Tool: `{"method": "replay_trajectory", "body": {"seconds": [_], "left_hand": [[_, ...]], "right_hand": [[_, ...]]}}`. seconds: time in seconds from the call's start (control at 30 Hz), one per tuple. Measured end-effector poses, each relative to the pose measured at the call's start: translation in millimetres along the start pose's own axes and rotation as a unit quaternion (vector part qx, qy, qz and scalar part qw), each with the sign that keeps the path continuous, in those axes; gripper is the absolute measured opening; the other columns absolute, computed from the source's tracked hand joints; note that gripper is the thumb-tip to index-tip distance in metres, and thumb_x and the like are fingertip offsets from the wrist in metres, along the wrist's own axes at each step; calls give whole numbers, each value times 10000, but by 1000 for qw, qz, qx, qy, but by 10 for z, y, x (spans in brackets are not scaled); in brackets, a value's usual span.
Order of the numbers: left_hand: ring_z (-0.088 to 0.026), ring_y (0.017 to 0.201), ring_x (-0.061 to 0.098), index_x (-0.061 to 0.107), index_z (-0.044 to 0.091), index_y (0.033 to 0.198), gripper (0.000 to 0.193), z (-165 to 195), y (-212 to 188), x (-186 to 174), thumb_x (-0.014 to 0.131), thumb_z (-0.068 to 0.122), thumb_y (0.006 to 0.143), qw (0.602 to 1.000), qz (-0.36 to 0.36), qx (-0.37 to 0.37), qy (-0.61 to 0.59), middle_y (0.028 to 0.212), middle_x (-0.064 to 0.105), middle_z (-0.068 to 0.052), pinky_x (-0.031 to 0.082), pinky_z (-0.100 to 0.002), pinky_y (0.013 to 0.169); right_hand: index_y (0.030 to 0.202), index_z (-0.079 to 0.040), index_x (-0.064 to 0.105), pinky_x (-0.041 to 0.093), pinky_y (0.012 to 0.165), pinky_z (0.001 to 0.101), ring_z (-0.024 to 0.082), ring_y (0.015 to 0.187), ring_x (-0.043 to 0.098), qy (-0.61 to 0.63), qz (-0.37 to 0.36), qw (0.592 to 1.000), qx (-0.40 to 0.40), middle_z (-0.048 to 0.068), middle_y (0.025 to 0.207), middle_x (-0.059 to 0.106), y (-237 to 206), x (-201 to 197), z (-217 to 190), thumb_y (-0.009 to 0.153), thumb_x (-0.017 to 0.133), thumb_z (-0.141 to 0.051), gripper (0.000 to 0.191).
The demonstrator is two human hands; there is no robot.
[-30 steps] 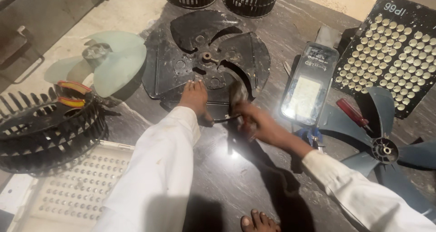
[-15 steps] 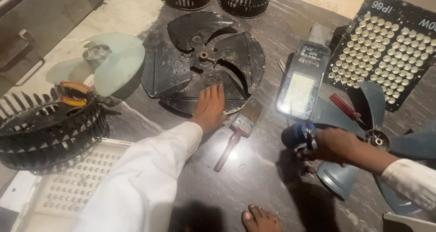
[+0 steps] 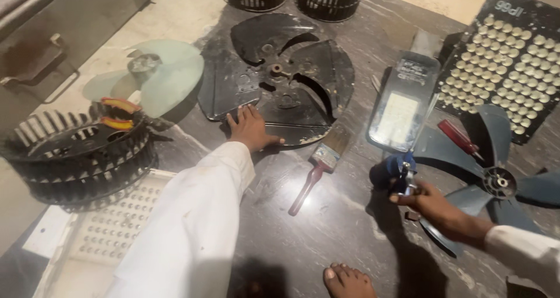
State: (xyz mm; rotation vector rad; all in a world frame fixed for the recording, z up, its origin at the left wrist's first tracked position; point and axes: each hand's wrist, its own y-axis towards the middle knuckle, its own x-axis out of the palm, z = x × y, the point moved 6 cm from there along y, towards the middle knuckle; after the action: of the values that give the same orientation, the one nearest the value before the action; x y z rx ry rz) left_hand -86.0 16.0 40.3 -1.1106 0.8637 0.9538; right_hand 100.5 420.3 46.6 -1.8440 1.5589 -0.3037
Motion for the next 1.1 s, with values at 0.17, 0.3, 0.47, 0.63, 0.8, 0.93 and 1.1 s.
{"method": "replay_trajectory", "body": {"seconds": [0.17, 0.3, 0.47, 0.63, 0.8, 0.93, 1.1], "left_hand": [[-391, 1565, 125, 164, -100, 1557, 1379, -93, 13, -27, 791, 757, 678, 997, -43, 24, 51, 1632, 227, -265, 43, -615, 1244], [-374, 1514, 264, 203, -95, 1557, 1359, -82, -1, -59, 860, 666, 642, 993, -37, 40, 100, 1590, 325, -242, 108, -564, 1255], [-370, 1410, 396, 281, -126, 1507, 1234, -65, -1, -25, 944, 466, 650, 987, 2, 59, 147, 1494, 421, -247, 187, -488, 1241], [-373, 1326, 504, 425, -140, 1446, 1047, -87, 127, 112, 947, 330, 670, 987, 39, 57, 145, 1389, 526, -240, 236, -492, 1238], [-428, 1352, 524, 667, 26, 1279, 500, 0, 216, 135, 827, 183, 832, 981, 65, 51, 176, 1417, 558, -262, 236, -577, 1267], [-411, 1465, 375, 527, -9, 1435, 888, -18, 182, 92, 938, 245, 691, 985, -47, 22, 164, 1558, 412, -234, 147, -578, 1257], [-411, 1523, 243, 378, -43, 1522, 1083, 3, 84, -57, 954, 359, 699, 986, -94, 13, 134, 1630, 290, -224, 84, -591, 1253]], "right_hand": [[1157, -19, 604, 512, 690, 404, 265, 818, 552, 47, -23, 998, 37, 153, 940, 575, -39, -104, -205, 797, 621, -480, 585], [1080, -12, 647, 409, 506, 350, 216, 592, 486, -32, -20, 999, 14, 108, 710, 544, -36, 180, -436, 909, 449, -644, 684], [1032, -51, 683, 369, 433, 337, 196, 489, 441, -66, -12, 998, -5, 67, 591, 504, 90, 461, -1098, 904, 359, -731, 764], [1074, 1, 662, 363, 460, 330, 183, 531, 482, -53, 40, 998, 22, 52, 635, 546, 428, 642, -1712, 938, 380, -695, 764], [1027, -38, 651, 230, 398, 311, 137, 458, 345, -50, 24, 998, 14, -12, 591, 387, 584, 742, -1952, 938, 449, -654, 655], [1020, -31, 620, 207, 373, 308, 130, 419, 319, -68, -7, 997, 39, -31, 587, 363, 631, 837, -2002, 970, 460, -610, 603], [1152, -105, 650, 214, 392, 297, 121, 441, 299, -99, -34, 994, 31, -32, 597, 354, 605, 886, -2115, 963, 371, -563, 568]]}}
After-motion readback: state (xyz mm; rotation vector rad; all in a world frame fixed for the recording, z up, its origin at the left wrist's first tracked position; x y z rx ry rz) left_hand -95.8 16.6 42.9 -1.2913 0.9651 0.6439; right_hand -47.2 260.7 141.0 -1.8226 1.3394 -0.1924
